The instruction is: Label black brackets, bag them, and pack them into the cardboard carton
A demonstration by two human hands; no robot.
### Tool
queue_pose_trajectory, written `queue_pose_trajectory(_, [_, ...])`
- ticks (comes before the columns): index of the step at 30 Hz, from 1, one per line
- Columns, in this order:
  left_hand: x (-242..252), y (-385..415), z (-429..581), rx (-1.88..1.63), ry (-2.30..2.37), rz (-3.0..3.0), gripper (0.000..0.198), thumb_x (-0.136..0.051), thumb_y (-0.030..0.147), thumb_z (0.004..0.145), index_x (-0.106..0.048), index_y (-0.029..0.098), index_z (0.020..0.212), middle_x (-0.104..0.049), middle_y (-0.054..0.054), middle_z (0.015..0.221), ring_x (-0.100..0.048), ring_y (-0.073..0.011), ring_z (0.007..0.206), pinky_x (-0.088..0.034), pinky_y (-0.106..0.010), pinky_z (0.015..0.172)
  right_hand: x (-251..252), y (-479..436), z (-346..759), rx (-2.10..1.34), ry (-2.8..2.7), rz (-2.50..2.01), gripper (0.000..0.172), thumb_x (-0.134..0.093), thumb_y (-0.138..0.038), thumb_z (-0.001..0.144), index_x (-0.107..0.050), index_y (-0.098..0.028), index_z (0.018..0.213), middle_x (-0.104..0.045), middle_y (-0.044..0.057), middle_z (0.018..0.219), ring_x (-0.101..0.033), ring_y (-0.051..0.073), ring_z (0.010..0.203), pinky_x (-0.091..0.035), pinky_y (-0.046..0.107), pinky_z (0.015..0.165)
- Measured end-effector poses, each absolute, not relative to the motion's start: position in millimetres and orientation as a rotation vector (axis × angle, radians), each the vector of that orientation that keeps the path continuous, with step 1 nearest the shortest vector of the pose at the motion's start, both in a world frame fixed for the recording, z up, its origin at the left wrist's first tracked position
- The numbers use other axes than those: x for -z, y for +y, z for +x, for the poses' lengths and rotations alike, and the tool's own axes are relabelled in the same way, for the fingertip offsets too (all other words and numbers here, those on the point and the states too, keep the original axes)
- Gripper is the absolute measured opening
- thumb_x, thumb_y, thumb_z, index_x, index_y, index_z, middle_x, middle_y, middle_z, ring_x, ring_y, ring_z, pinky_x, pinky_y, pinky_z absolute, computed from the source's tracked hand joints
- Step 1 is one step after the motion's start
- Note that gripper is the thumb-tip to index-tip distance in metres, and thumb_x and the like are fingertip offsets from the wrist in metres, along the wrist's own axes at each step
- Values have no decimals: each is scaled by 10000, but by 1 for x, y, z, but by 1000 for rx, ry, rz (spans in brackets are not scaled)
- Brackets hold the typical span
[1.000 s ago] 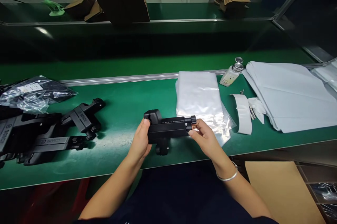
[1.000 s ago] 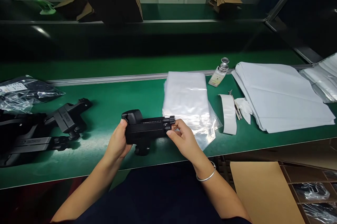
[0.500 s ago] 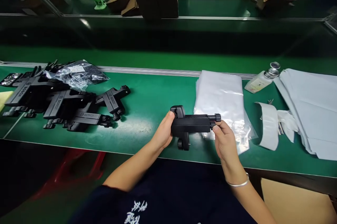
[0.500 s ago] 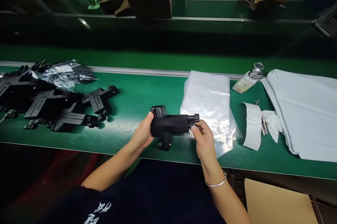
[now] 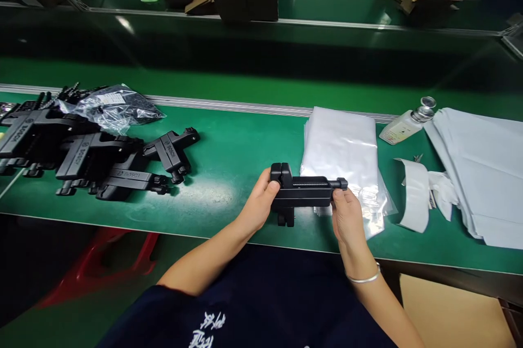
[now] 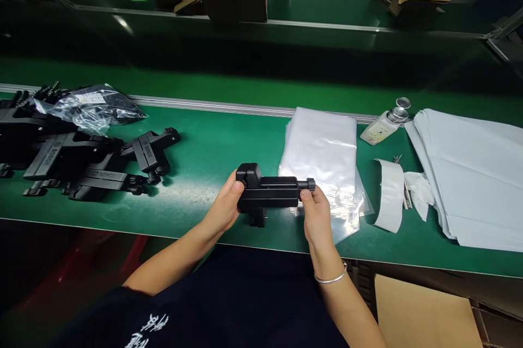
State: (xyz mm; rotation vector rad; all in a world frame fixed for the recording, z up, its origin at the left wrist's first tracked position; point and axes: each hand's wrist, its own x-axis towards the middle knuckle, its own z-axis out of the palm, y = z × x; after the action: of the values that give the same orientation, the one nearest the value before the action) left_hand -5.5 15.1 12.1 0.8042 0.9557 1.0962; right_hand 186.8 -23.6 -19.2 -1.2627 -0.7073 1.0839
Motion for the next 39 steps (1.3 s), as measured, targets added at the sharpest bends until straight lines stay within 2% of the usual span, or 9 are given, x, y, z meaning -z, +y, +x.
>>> queue_pose_trajectory(4, [-9, 17, -8, -1113, 985, 781, 531, -693, 649, 754, -676, 212, 1056, -688, -47, 1033, -615, -233, 1015, -466, -313, 914, 16, -26, 188, -1141, -783, -1207, 359, -759, -485, 767, -711, -224, 1009, -733, 78, 1019, -639, 263, 1024, -437, 462, 996])
queue_pose_trajectory(10, [-5, 15, -7, -1158, 979, 831, 551, -717, 639, 738, -672, 221, 1094, -695, -40, 1022, -622, -217, 1005, -471, -298, 906, 20, -26, 189, -1071, -747, -1223, 332, -753, -540, 764, -711, -237, 893, -718, 33, 867, -639, 222, 879, -468, 411, 923])
queue_pose_trajectory(14, [-8, 25, -3, -1157, 1087, 501, 519, -733, 641, 698, -688, 165, 900, -714, -36, 832, -666, -205, 818, -514, -303, 775, 14, -33, 189, -1095, -901, -1196, 366, -681, -535, 842, -694, -242, 1063, -711, 57, 1054, -628, 236, 1027, -442, 408, 995])
queue_pose_trajectory(18, [-13, 34, -1, -1115, 1169, 213, 417, -705, 564, 751, -677, 158, 843, -706, -16, 712, -661, -172, 659, -527, -288, 665, 3, -43, 182, -1115, -1009, -1229, 464, -684, -538, 833, -639, -239, 1185, -681, 84, 1192, -610, 271, 1132, -455, 430, 1012])
queue_pose_trajectory(26, [-16, 31, -4, -1134, 1148, 291, 444, -727, 584, 712, -681, 159, 831, -720, -14, 713, -679, -177, 649, -535, -278, 627, -11, -44, 175, -1030, -1067, -1367, 365, -628, -565, 849, -626, -242, 1019, -700, 59, 981, -641, 253, 942, -513, 410, 868])
queue_pose_trajectory(30, [-14, 30, -5, -1137, 1154, 260, 441, -748, 565, 695, -689, 156, 847, -725, -14, 716, -682, -176, 657, -542, -277, 639, -10, -44, 176, -1042, -1054, -1374, 365, -617, -565, 856, -609, -238, 1019, -681, 48, 933, -630, 231, 879, -514, 380, 808])
queue_pose_trajectory(33, [-11, 35, -6, -1153, 1138, 237, 402, -720, 539, 739, -689, 159, 865, -729, -15, 723, -690, -177, 678, -554, -280, 666, -7, -44, 174, -1156, -977, -1301, 410, -632, -572, 848, -593, -242, 1088, -678, 58, 989, -637, 229, 958, -508, 381, 866])
queue_pose_trajectory(35, [-8, 41, -4, -1154, 1121, 233, 387, -687, 548, 768, -683, 168, 842, -719, -11, 682, -675, -176, 615, -549, -284, 612, -6, -45, 168, -1364, -902, -1256, 402, -634, -573, 848, -601, -238, 1068, -683, 65, 1012, -649, 217, 970, -510, 381, 889])
queue_pose_trajectory(39, [-2, 53, 2, -1050, 1052, 238, 420, -642, 600, 782, -667, 182, 754, -660, -3, 555, -618, -178, 492, -517, -298, 516, -9, -47, 153, -1821, -932, -1165, 357, -679, -516, 824, -643, -225, 1028, -676, 46, 953, -671, 185, 851, -542, 341, 783])
